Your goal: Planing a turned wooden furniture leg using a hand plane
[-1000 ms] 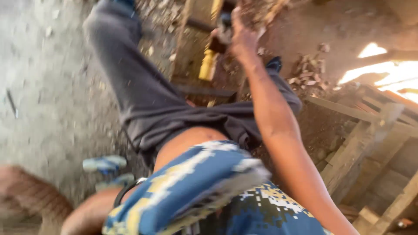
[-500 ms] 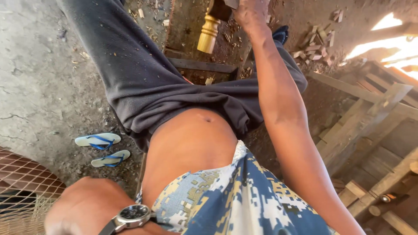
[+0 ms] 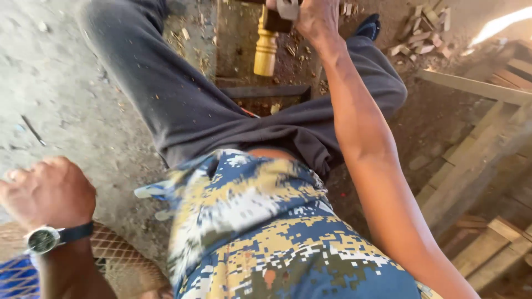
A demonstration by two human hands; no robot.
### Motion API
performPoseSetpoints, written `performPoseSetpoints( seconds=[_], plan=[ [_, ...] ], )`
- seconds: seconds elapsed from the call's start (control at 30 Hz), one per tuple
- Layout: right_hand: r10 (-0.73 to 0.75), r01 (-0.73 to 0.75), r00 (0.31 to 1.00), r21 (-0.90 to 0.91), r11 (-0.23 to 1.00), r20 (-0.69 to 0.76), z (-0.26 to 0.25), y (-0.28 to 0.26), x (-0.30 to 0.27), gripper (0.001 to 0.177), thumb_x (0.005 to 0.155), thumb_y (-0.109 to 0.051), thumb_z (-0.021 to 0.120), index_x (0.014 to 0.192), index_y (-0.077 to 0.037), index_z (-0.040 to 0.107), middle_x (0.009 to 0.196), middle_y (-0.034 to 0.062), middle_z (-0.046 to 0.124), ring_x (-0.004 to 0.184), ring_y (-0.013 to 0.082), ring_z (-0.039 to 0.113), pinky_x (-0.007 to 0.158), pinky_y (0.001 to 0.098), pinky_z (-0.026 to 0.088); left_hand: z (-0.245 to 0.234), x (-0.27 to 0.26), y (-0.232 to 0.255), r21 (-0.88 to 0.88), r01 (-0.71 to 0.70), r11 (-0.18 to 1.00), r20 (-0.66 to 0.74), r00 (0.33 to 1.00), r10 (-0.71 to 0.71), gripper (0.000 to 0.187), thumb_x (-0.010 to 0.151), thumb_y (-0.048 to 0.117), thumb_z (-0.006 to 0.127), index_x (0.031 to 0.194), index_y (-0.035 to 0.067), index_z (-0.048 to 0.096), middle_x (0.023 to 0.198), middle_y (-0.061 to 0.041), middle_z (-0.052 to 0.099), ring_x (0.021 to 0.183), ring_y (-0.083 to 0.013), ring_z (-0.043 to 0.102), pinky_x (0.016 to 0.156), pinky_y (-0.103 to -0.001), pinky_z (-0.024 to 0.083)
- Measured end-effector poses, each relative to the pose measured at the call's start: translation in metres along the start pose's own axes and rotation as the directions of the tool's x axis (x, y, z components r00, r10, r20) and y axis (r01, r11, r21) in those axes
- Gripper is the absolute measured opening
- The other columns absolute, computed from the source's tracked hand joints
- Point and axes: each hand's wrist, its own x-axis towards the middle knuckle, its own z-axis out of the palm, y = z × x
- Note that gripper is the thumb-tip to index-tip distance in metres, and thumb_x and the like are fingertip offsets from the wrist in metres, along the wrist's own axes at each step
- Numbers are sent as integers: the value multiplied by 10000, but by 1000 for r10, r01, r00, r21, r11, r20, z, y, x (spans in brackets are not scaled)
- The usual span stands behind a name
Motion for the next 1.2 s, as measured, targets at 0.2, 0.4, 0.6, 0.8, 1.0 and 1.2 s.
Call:
performPoseSetpoints(
  seconds=[0.2,0.4,0.6,0.8,1.0,1.2],
  plan=[
    [89,-92,996,143,985,25,-6,-26,16,964,1034,-947,701,1410,-61,651,906,21,885,753,232,779,1054,585,352,-131,131,123,-302,-579,757,-760,626,175,1176,884,595,990,1681,-97,473,1613,-328,610,1475,-457,584,1295,-582,338],
    [95,-94,996,-67,993,0,35,4,5,1172,1127,-1015,483,1800,-91,224,780,-123,670,626,130,528,973,434,446,-149,349,270,69,-484,873,-670,626,400,1395,993,916,700,1826,46,-2,1234,-180,549,1148,-396,556,1343,-660,182],
    [68,-68,997,-25,997,31,58,-10,-25,1118,1240,-722,761,1798,66,198,661,-63,578,450,59,447,382,257,354,-117,356,281,36,-532,846,-630,646,432,858,1222,444,569,1826,107,62,576,42,581,420,-164,519,429,-296,462],
    [119,-121,990,19,993,70,59,-12,5,1032,1246,-598,766,1817,7,156,785,32,759,468,95,545,417,285,449,-142,370,256,46,-534,844,-614,652,445,979,1156,584,731,1815,165,141,614,52,642,418,-141,544,368,-284,462],
    [-10,-17,973,-115,993,-229,47,45,127,313,1090,-402,772,1117,-107,671,715,62,619,554,228,489,532,407,421,-237,457,258,180,-511,841,-903,252,347,485,969,708,854,1138,285,688,693,56,708,529,-194,540,465,-404,427],
    [11,-30,987,-119,992,-162,56,68,151,743,1150,-832,746,1241,-97,688,670,-107,390,555,100,271,484,315,277,-253,471,261,95,-456,885,-854,419,308,582,1095,609,733,1417,147,586,688,73,614,481,-117,519,409,-317,432]
  ],
)
